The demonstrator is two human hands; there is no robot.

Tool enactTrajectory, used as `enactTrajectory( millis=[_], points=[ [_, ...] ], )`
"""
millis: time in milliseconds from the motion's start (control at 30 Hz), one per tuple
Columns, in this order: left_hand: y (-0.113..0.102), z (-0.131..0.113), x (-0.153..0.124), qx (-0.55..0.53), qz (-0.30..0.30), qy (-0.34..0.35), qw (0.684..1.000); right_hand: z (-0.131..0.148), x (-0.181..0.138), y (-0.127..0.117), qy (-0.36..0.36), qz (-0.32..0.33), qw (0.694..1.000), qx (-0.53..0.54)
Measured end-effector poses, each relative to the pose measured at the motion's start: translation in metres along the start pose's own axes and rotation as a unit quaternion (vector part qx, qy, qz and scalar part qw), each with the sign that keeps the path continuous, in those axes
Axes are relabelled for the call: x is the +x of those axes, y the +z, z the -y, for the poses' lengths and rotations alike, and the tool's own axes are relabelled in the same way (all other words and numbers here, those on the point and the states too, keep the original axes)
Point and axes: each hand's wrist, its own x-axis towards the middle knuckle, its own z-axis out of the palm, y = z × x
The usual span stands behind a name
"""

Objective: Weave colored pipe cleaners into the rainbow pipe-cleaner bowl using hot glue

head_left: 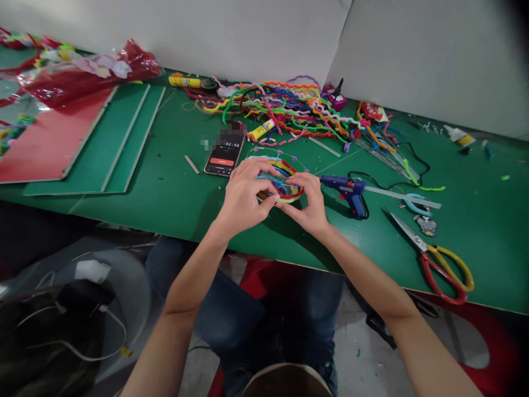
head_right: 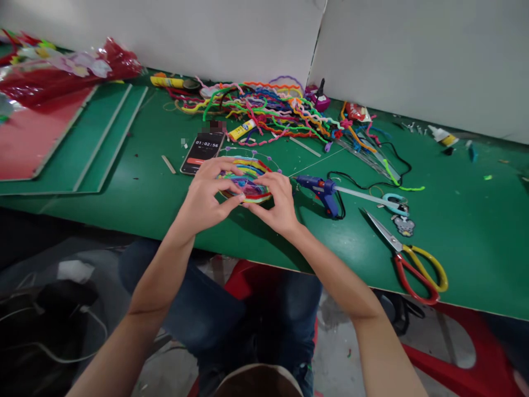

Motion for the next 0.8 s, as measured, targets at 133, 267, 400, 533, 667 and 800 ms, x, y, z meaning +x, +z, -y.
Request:
enactTrajectory(
  millis=[133,267,400,533,667,800],
  points=[
    [-0.001,0.000,-0.001,0.014,0.018,-0.003,1.000,0.000,-0.001,0.001,0.004,-0.002,1.000,0.015],
    [0.000,0.001,-0.001,0.014,0.027,0.002,1.000,0.002,-0.002,0.002,-0.011,0.001,1.000,0.000],
    [0.004,0.001,0.000,0.013,0.013,-0.004,1.000,0.003,-0.003,0.002,-0.016,-0.006,1.000,-0.016],
    [0.001,0.007,0.002,-0.044,0.008,-0.004,0.999,-0.001,-0.001,0.000,0.007,0.006,1.000,-0.028],
    [-0.007,0.018,0.003,-0.153,-0.017,-0.048,0.987,-0.002,0.000,-0.002,0.010,-0.008,0.999,-0.033],
    [-0.008,0.030,0.003,-0.328,-0.051,-0.147,0.932,0.000,-0.001,-0.002,0.005,-0.022,0.999,-0.027]
  ],
)
